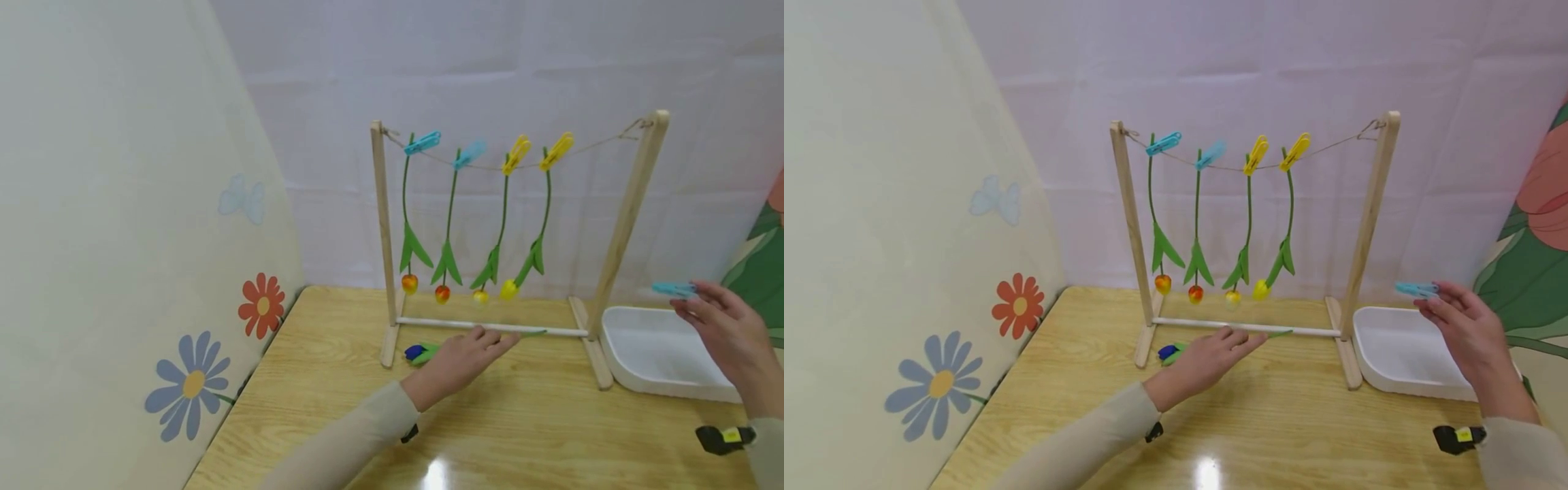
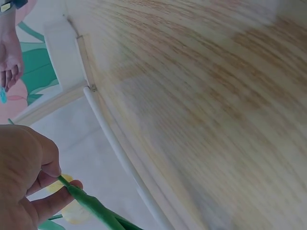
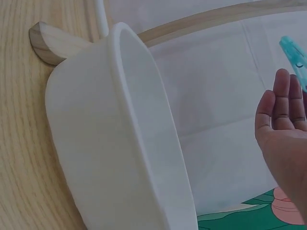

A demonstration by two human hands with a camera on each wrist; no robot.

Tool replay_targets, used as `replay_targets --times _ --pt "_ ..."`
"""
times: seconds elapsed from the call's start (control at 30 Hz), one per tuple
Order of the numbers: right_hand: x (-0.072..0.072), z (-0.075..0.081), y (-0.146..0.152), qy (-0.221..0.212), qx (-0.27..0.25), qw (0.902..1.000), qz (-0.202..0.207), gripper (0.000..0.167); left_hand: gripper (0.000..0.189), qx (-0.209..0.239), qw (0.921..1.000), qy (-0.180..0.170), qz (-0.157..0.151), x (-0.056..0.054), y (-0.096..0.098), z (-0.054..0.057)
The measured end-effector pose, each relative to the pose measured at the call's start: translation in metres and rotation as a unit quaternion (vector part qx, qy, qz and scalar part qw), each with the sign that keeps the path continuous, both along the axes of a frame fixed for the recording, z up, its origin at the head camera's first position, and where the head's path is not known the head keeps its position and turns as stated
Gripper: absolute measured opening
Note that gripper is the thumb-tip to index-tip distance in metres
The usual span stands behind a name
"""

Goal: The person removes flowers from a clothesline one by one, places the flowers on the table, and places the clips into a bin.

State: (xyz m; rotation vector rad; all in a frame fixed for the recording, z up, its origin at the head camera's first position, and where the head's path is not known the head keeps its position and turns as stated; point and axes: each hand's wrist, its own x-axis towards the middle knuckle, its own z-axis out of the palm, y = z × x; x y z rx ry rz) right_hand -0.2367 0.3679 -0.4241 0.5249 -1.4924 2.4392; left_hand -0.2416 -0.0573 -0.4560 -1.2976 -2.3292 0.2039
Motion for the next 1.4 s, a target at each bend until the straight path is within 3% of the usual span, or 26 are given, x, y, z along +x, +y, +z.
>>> replay_targets --times 0.37,0.67,1.03,1.27,1.4 --pt "0.002 -0.011 0.007 -0.027 -0.018 0.9994 0.006 0.032 0.075 -0.022 0.9996 -0.014 0.008 -0.004 0.001 -0.007" --pt "0.003 -0.022 0.015 -0.078 -0.011 0.9968 -0.013 0.028 0.075 -0.076 0.9967 -0.014 0.028 -0.006 0.001 -0.012" --pt "0.003 -0.039 0.021 -0.054 0.002 0.9981 0.028 0.034 0.077 -0.123 0.9913 0.015 0.043 -0.008 0.003 -0.02" --pt "0.001 -0.048 0.025 -0.006 0.026 0.9974 0.067 0.04 0.077 -0.128 0.9909 0.004 0.042 -0.01 0.006 -0.026" --pt "-0.001 -0.052 0.027 -0.018 0.033 0.9976 0.058 0.04 0.075 -0.133 0.99 -0.003 0.045 -0.008 0.009 -0.027"
